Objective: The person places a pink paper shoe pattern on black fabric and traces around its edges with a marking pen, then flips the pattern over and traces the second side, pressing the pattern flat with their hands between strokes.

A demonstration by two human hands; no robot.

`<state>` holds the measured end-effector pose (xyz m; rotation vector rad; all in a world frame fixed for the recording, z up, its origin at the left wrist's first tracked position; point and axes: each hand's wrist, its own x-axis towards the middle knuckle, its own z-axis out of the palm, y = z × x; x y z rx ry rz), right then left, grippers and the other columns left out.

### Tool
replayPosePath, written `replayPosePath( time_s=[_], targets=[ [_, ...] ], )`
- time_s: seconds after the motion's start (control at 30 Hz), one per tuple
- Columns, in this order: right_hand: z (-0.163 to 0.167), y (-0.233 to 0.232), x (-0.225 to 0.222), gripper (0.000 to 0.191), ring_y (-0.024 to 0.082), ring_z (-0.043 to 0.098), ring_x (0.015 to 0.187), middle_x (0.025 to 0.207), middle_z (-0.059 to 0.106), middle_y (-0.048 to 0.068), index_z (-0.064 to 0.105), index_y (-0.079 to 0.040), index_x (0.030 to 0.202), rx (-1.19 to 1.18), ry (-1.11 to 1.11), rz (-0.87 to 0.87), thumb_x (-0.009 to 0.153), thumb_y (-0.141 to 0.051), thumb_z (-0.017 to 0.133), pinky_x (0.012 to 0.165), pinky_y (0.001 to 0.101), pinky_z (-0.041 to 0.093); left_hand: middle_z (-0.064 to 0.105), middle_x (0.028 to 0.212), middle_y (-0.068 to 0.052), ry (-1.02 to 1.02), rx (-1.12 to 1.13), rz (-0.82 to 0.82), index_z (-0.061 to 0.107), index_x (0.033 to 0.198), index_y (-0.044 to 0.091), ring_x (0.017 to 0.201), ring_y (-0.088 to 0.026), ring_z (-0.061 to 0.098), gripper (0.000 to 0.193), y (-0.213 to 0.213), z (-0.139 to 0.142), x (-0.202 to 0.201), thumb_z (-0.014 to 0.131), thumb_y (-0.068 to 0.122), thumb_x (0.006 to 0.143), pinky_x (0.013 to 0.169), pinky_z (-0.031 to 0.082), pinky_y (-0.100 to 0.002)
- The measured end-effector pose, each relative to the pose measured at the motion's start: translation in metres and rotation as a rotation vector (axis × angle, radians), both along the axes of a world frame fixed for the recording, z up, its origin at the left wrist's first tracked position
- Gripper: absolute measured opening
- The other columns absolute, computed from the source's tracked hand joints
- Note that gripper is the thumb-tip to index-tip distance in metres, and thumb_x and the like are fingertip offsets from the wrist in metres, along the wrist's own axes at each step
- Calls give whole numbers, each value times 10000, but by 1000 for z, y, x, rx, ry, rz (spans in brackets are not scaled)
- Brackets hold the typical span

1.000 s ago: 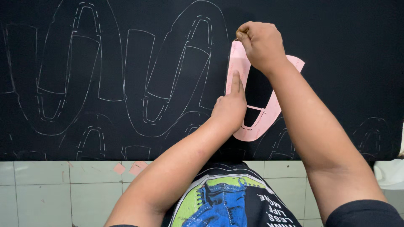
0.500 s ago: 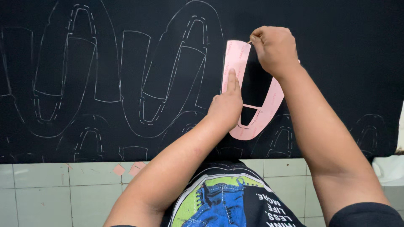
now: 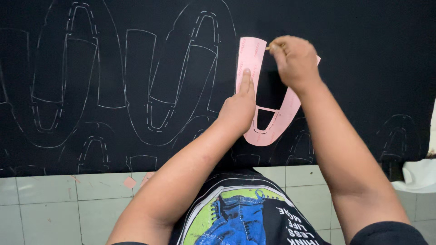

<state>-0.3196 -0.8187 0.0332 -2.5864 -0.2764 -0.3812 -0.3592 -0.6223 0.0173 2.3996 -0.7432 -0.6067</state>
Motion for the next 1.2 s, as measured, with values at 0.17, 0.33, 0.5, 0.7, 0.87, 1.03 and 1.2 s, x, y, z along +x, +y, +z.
replayPosePath(
  time_s=[0.17,0.33,0.5,0.7,0.87,1.03,1.2],
  targets=[
    [11,33,-80,124,317,695,926,972,726,125,743,-59,1027,-38,131,-29,1000,-151,666,820,420,546,114,1635,-300,21,-45,4,277,1477,-144,981,-401,702,872,2,-2,1,676,-94,704,816,579,-460],
    [16,39,-101,151,295,708,889,912,728,121,752,-63,1014,70,322,-102,1006,-173,648,777,394,546,88,1662,-273,41,-1,7,292,1489,-116,1029,-408,692,871,1,0,0,691,-96,716,841,575,-469],
    [12,37,-106,162,281,727,909,981,753,120,748,-48,1039,184,236,-127,1021,-162,635,795,365,560,65,1658,-268,33,26,-7,278,1485,-126,1035,-415,683,889,-2,-3,-1,706,-84,707,846,574,-464],
    [5,34,-122,211,237,749,894,996,759,100,740,-40,1081,315,396,-205,1006,-204,629,787,334,565,66,1650,-304,-23,6,-9,270,1484,-155,1024,-397,700,892,-5,-8,-3,718,-60,718,813,590,-446],
    [5,31,-123,223,225,746,837,954,769,95,759,-59,1089,233,403,-212,1010,-230,639,754,323,562,42,1659,-280,12,49,-10,261,1494,-134,1004,-404,697,928,-6,-1,-1,747,-52,708,805,589,-435],
    [5,32,-131,223,221,742,766,913,770,106,772,-70,1090,240,406,-246,990,-230,654,701,318,563,28,1645,-268,13,76,-36,229,1493,-132,1009,-401,690,1065,-5,5,-1,824,-24,616,792,594,-409],
    [0,30,-134,214,205,762,810,943,777,103,762,-69,1096,303,378,-258,995,-223,653,720,306,575,35,1659,-300,-11,59,-41,241,1506,-144,1019,-416,695,1022,-5,5,-2,820,-7,675,804,599,-414]
  ],
)
